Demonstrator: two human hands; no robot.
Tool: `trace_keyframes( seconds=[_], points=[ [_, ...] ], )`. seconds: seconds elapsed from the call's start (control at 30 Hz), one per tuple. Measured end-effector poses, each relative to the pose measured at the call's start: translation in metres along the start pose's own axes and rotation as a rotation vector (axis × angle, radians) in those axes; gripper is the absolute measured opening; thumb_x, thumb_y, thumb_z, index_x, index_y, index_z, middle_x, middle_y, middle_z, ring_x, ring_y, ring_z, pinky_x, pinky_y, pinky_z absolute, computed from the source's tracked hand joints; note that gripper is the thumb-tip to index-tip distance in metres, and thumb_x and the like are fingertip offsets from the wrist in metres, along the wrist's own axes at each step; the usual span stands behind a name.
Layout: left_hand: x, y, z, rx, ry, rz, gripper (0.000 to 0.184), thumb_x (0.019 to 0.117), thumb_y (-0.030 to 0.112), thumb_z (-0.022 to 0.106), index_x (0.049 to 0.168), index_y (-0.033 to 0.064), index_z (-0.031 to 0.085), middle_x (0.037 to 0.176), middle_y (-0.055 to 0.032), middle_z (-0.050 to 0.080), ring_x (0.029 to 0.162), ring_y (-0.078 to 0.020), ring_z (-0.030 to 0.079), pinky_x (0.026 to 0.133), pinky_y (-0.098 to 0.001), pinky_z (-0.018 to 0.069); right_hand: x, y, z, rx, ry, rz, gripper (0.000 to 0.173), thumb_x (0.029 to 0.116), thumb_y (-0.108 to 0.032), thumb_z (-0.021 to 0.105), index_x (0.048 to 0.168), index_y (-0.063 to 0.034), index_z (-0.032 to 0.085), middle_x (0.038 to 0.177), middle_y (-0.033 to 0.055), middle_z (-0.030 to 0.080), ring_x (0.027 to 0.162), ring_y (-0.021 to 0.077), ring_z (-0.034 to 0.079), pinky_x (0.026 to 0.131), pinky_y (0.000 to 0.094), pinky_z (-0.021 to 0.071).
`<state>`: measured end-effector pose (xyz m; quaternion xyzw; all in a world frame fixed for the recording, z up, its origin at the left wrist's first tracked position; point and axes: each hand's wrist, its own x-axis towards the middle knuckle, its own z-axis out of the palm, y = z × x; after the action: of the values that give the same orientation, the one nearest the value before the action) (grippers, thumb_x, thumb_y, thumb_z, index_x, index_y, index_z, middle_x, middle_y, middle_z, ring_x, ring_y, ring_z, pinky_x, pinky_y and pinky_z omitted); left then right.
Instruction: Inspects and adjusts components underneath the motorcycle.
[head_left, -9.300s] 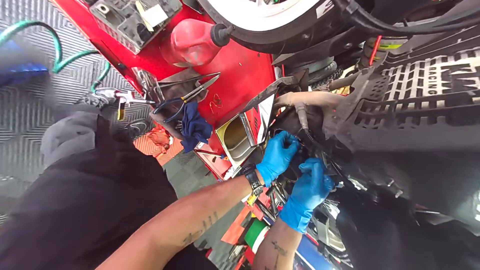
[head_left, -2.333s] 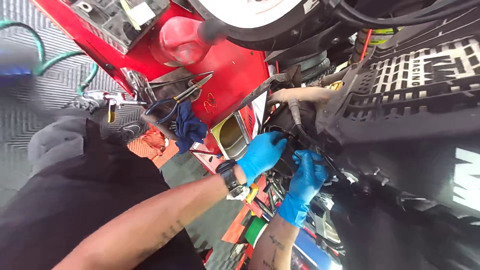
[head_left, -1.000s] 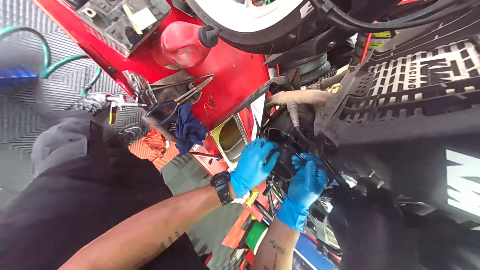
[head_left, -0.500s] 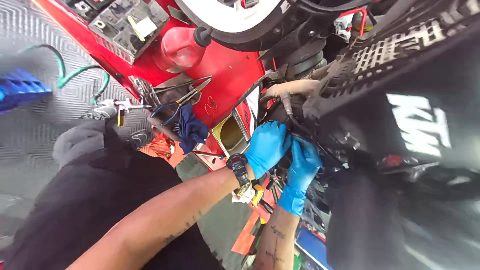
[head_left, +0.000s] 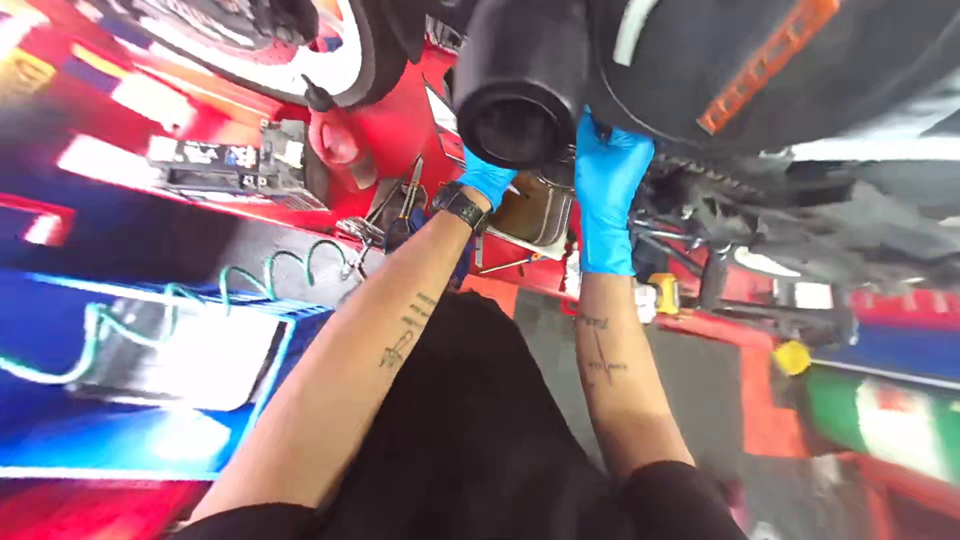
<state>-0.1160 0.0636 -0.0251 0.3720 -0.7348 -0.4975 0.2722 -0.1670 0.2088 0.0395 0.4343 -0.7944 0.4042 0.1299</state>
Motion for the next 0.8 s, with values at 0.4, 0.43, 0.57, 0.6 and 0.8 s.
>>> trace_keyframes(
  seconds=[0.4,0.43,0.57,0.6,0.8],
  points=[
    [0.004,0.027,-0.037,0.458,-0.059,0.269,0.033,0.0989,0.032,0.066,0.114,0.0024,0.071,0.11,-0.019,0.072,0.105,-0.0349,0.069,0.096,-0.0577,0.0529,-0.022,-0.042,0.111,1.184,0.233,0.902,0.034,0.1093,-0.032,0.048,0.12,-0.0061,0.068,0.107,0.0053,0.069,0.096,0.012,0.065,0.086,0.0338,0.0555],
    [0.001,0.024,-0.038,0.465,-0.058,0.275,0.035,0.0988,0.033,0.067,0.114,0.0022,0.071,0.108,-0.0198,0.072,0.102,-0.0361,0.07,0.093,-0.0595,0.0532,-0.02,-0.046,0.113,1.248,0.245,0.912,0.036,0.1097,-0.034,0.046,0.127,-0.0088,0.066,0.117,0.0051,0.069,0.106,0.0129,0.063,0.093,0.0358,0.0536],
    [0.005,0.014,-0.033,0.399,-0.013,0.284,0.037,0.096,0.031,0.071,0.121,0.003,0.07,0.11,-0.0167,0.073,0.104,-0.0288,0.071,0.095,-0.0526,0.0558,0.012,-0.049,0.125,1.512,0.427,1.035,0.031,0.1089,-0.026,0.045,0.118,-0.006,0.067,0.109,0.0064,0.07,0.104,0.0147,0.066,0.092,0.0368,0.0564],
    [0.007,0.015,-0.032,0.392,-0.008,0.278,0.035,0.0953,0.028,0.072,0.119,0.0021,0.07,0.11,-0.0168,0.073,0.103,-0.0283,0.071,0.095,-0.0514,0.0558,0.016,-0.047,0.128,1.576,0.467,1.078,0.028,0.1079,-0.023,0.047,0.116,-0.0051,0.066,0.106,0.0071,0.07,0.101,0.0151,0.067,0.089,0.0365,0.0568],
    [0.004,0.024,-0.045,0.529,-0.099,0.342,0.023,0.0946,0.023,0.071,0.109,0.0056,0.074,0.101,-0.0134,0.073,0.093,-0.0267,0.07,0.088,-0.0504,0.0558,0.026,-0.034,0.141,1.755,0.529,1.088,0.025,0.1024,-0.019,0.062,0.124,-0.0061,0.064,0.113,0.0068,0.07,0.104,0.0138,0.067,0.092,0.0333,0.0571]
  ],
)
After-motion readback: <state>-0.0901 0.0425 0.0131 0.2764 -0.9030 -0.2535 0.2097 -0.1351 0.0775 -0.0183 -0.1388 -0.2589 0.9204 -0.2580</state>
